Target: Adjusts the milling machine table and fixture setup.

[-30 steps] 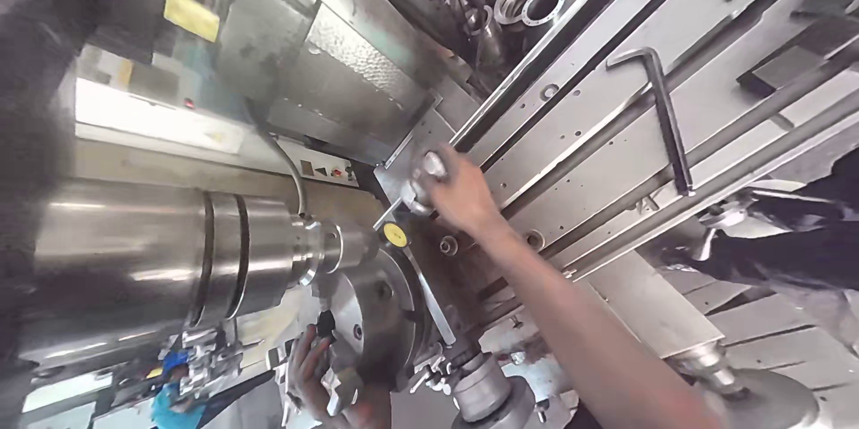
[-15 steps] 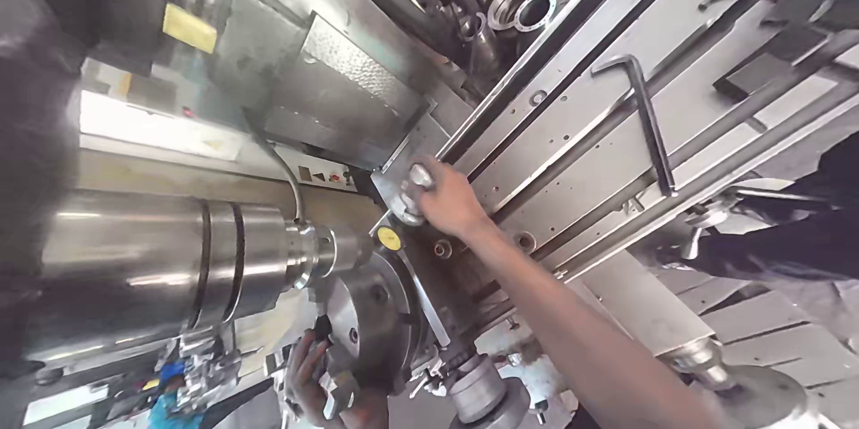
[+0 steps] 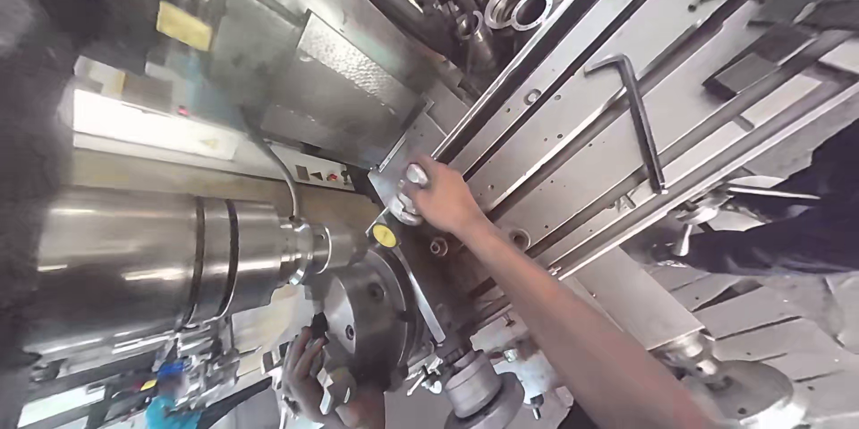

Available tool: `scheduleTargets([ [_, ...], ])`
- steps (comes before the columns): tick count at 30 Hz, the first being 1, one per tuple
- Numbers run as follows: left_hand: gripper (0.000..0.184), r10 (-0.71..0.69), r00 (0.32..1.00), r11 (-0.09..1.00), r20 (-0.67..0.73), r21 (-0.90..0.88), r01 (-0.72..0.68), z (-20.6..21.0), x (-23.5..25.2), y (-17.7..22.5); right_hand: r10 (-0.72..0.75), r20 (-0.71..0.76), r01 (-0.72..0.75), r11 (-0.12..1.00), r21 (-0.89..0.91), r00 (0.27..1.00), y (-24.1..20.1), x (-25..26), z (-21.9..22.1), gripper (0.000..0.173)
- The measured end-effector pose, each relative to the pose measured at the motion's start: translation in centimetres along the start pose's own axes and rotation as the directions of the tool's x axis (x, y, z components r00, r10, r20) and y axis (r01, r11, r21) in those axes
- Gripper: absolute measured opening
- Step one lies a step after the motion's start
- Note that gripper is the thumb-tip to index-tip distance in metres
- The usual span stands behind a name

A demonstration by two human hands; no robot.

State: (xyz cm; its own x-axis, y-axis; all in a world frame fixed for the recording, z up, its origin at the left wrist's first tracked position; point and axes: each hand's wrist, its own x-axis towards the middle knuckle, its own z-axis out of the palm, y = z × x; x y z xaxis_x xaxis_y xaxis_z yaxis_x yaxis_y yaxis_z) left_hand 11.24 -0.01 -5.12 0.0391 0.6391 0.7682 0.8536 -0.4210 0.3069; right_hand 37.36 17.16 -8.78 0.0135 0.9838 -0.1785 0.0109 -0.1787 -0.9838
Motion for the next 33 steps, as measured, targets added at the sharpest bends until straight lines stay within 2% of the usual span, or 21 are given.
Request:
scheduleTargets([
  [3, 0.079, 0.036, 0.999, 0.999, -0.009, -0.005, -0.036, -0.4, 0.0, -0.8, -0.039, -0.21, 0.062, 0.992, 0.106, 0.977, -0.3, -0.1, -2.9, 0.037],
  [6, 0.065, 0.021, 0.999, 0.999, 0.046, -0.049, -0.019, -0.5, 0.2, -0.5, -0.109, -0.465, 0.185, 0.975, 0.121, 0.879, -0.6, 0.8, -6.7, 0.037],
  [8, 0.061, 0.014, 0.998, 0.999, 0.064, -0.049, -0.011, -0.6, 0.3, -0.3, -0.106, -0.548, 0.202, 0.972, 0.117, 0.83, -0.7, 1.0, -6.7, 0.036],
  [9, 0.063, 0.013, 0.998, 0.999, 0.062, -0.04, -0.011, -0.7, 0.3, -0.3, -0.1, -0.545, 0.186, 0.977, 0.105, 0.833, -0.8, 0.6, -5.2, 0.036],
  [10, 0.065, 0.012, 0.998, 0.999, 0.056, -0.038, -0.01, -0.7, 0.4, -0.2, -0.084, -0.487, 0.14, 0.987, 0.08, 0.869, -0.9, -0.4, -2.8, 0.038],
  [12, 0.066, 0.014, 0.999, 0.998, 0.045, -0.059, -0.011, -0.3, 0.3, -0.3, -0.04, -0.244, 0.04, 0.999, -0.003, 0.969, -1.2, -1.9, 1.6, 0.038],
  [14, 0.069, 0.031, 0.998, 0.998, 0.052, -0.059, -0.028, -0.7, 0.3, -0.4, 0.038, -0.023, -0.04, 0.998, -0.054, 0.999, -1.3, -0.8, 1.6, 0.04],
  [15, 0.07, 0.029, 0.998, 0.998, 0.057, -0.054, -0.026, -0.6, 0.3, -0.3, 0.057, 0.011, -0.056, 0.996, -0.07, 0.998, -1.2, -0.3, 0.7, 0.04],
  [17, 0.071, 0.002, 0.997, 0.999, 0.081, -0.04, 0.002, -0.8, 0.2, 0.1, 0.054, -0.055, -0.056, 0.998, -0.04, 0.997, -0.7, -0.1, -1.3, 0.04],
  [19, 0.068, -0.017, 0.998, 0.998, 0.065, -0.055, 0.021, -0.5, 0.4, 0.2, 0.008, -0.184, -0.004, 1.0, 0.021, 0.983, -0.7, 0.3, -3.6, 0.039],
  [22, 0.063, 0.007, 0.999, 0.998, 0.051, -0.066, -0.004, -0.3, 0.2, -0.2, -0.079, -0.368, 0.111, 0.992, 0.067, 0.927, -1.1, 0.6, -6.8, 0.035],
  [25, 0.063, 0.033, 0.997, 0.998, 0.071, -0.059, -0.029, -0.6, 0.2, -0.8, -0.113, -0.461, 0.196, 0.971, 0.138, 0.88, -1.5, 0.9, -6.1, 0.035],
  [27, 0.064, 0.026, 0.997, 0.998, 0.066, -0.057, -0.022, -0.7, 0.2, -0.7, -0.1, -0.392, 0.148, 0.985, 0.093, 0.914, -1.2, 0.0, -1.6, 0.033],
  [29, 0.072, 0.014, 1.0, 0.999, 0.024, -0.051, -0.012, -0.5, -0.1, -0.6, -0.017, -0.136, 0.017, 1.0, 0.001, 0.991, -0.3, -0.4, 1.9, 0.04],
  [31, 0.075, 0.021, 1.0, 0.998, -0.014, -0.066, -0.022, -0.1, 0.1, -1.0, 0.052, 0.043, -0.048, 0.995, -0.09, 0.998, 0.1, 0.7, 0.7, 0.045],
  [33, 0.077, 0.055, 0.998, 0.998, -0.023, -0.037, -0.056, -0.2, -0.3, -1.4, 0.087, 0.015, -0.085, 0.992, -0.098, 0.996, 0.6, 0.5, -1.4, 0.044],
])
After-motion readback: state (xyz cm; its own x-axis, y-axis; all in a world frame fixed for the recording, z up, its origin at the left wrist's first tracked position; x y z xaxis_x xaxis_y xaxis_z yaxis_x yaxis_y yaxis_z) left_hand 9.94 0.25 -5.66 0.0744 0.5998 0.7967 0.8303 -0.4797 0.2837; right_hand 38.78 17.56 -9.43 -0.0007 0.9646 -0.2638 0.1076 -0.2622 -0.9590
